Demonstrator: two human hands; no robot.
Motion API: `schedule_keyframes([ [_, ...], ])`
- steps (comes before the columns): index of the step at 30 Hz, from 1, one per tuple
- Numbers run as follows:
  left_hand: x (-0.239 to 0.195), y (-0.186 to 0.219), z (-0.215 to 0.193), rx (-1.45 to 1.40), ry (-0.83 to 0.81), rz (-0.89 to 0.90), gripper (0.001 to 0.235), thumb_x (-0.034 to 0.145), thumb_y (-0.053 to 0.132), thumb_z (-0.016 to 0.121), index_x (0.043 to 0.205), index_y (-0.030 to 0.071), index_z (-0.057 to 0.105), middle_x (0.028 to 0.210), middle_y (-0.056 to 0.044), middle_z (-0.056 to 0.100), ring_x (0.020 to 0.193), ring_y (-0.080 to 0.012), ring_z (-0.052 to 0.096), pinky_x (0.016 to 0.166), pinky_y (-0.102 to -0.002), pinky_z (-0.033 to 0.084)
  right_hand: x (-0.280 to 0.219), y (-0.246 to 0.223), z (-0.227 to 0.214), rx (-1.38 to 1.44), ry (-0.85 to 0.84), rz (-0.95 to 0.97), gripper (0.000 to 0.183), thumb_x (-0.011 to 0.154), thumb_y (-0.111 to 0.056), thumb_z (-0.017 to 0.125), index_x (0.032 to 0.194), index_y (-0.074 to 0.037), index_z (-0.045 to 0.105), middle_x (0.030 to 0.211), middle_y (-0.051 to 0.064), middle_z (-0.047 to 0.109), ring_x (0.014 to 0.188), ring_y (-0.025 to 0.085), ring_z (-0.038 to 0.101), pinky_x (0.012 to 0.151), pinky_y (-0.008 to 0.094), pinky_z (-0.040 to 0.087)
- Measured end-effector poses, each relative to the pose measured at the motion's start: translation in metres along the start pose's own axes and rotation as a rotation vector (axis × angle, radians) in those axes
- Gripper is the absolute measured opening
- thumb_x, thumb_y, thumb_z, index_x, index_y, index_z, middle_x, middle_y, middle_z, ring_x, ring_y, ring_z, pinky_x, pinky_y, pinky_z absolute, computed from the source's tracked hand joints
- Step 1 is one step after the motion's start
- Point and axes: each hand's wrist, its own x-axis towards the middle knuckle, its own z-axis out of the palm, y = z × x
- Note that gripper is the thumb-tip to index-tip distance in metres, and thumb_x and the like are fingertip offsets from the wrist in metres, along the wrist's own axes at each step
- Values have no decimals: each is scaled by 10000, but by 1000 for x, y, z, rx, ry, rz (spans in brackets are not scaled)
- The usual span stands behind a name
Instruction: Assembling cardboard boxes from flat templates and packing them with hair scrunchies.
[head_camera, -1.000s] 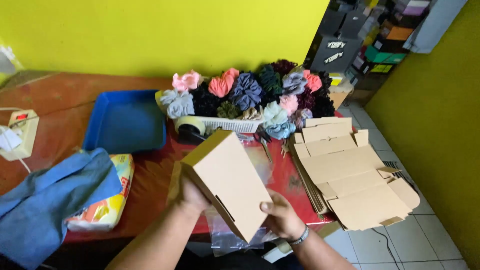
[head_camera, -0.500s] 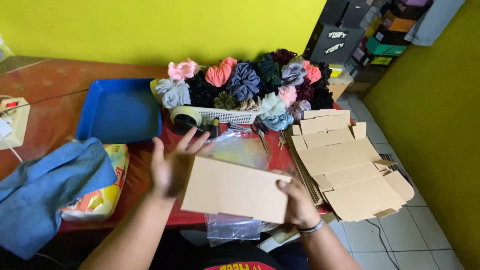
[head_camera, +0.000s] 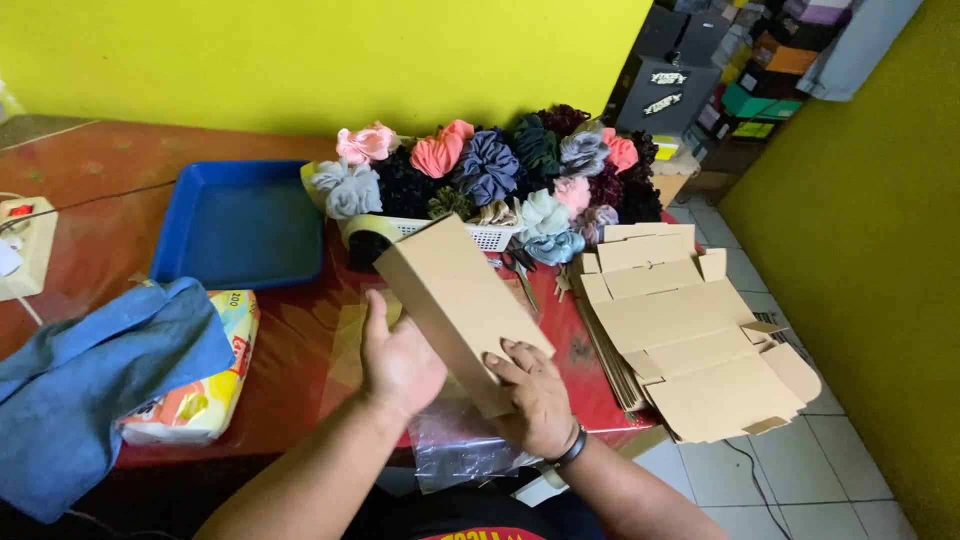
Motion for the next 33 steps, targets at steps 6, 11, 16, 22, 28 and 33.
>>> schedule_keyframes([
  [6, 29, -13, -36, 308, 277, 76, 509, 821, 173, 709, 1268, 89, 480, 1273, -148, 667, 1186, -274, 624, 1044, -401, 490, 58, -39, -37, -54, -109, -67, 407, 923, -92, 663, 1324, -42, 612, 1360, 15, 656, 1292, 326, 598, 1168, 618, 359],
  [11, 46, -16, -83, 451, 171, 272, 561, 768, 265, 709, 1263, 81, 519, 1234, -147, 688, 1155, -263, 640, 996, -408, 498, 35, -39, -41, 462, -9, 507, 716, 899, -450, 672, 1411, -31, 398, 1564, 218, 367, 1521, 408, 303, 1226, 612, 167],
  [16, 42, -20, -93, 576, -149, 343, 671, 766, 269, 730, 1354, 51, 492, 1281, -160, 671, 1186, -276, 642, 995, -426, 532, 23, -40, -37, 1094, -85, 976, 917, 874, -477, 729, 1567, -89, 271, 1575, 155, 413, 1461, 288, 406, 1153, 494, 456],
  [22, 35, -11, -90, 542, -343, 308, 702, 804, 289, 740, 1402, 58, 456, 1306, -151, 643, 1218, -295, 615, 1026, -461, 514, 33, -51, -35, 1039, -99, 1084, 777, 835, -409, 761, 1448, -25, 479, 1376, 106, 633, 1264, 204, 592, 1053, 372, 519],
  [28, 31, 6, -81, -17, -696, 17, 990, 897, 722, 562, 1598, 96, 249, 1543, -190, 440, 1458, -383, 386, 1201, -530, 318, 15, -30, -54, 1443, 230, 1229, 598, 809, -282, 782, 1260, 76, 621, 1237, 203, 713, 1111, 318, 670, 941, 442, 539],
  [33, 67, 9, -106, -249, -522, 41, 1026, 782, 874, 566, 1576, 238, 433, 1670, -118, 312, 1525, -393, 266, 1225, -566, 236, -1, -46, -46, 1349, 395, 1244, 677, 767, -292, 763, 1272, 87, 519, 764, 197, 476, 541, 286, 449, 437, 454, 316],
])
